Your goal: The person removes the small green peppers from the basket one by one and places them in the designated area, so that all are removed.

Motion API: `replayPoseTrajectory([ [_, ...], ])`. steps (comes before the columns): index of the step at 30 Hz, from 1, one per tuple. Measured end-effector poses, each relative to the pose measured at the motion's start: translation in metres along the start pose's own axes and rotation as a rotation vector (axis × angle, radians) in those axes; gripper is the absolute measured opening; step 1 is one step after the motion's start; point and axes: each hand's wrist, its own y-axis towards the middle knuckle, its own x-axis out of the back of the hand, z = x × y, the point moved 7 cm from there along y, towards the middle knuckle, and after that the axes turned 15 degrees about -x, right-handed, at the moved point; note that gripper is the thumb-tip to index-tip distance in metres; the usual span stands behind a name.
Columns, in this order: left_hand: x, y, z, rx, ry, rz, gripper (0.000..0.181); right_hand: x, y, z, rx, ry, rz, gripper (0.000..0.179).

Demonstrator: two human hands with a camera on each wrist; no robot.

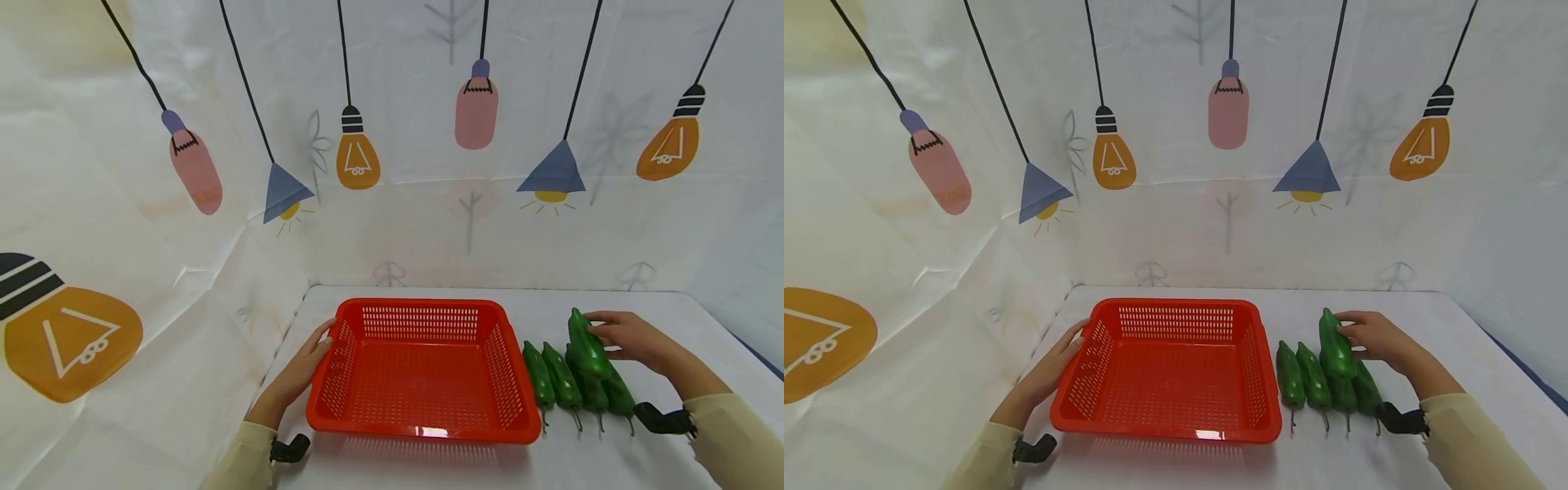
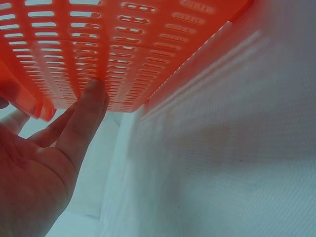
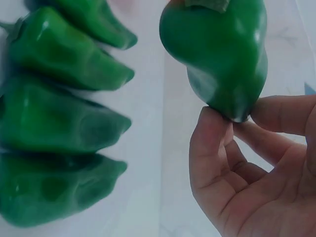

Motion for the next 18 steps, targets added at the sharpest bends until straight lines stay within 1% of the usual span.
replayPoseTrajectory([
  [6, 0.000, -0.001, -0.002, -0.008, 0.000, 0.018, 0.058, 0.005, 0.000, -0.016, -0.041, -0.018, -0.020, 0.057],
  [15, 0.003, -0.002, 0.001, 0.011, 0.003, -0.011, 0.056, 0.013, 0.001, -0.035, -0.084, -0.054, -0.036, 0.055],
  [18, 0.004, -0.002, 0.002, 0.012, 0.001, -0.009, 0.056, 0.013, 0.003, -0.041, -0.095, -0.056, -0.036, 0.053],
])
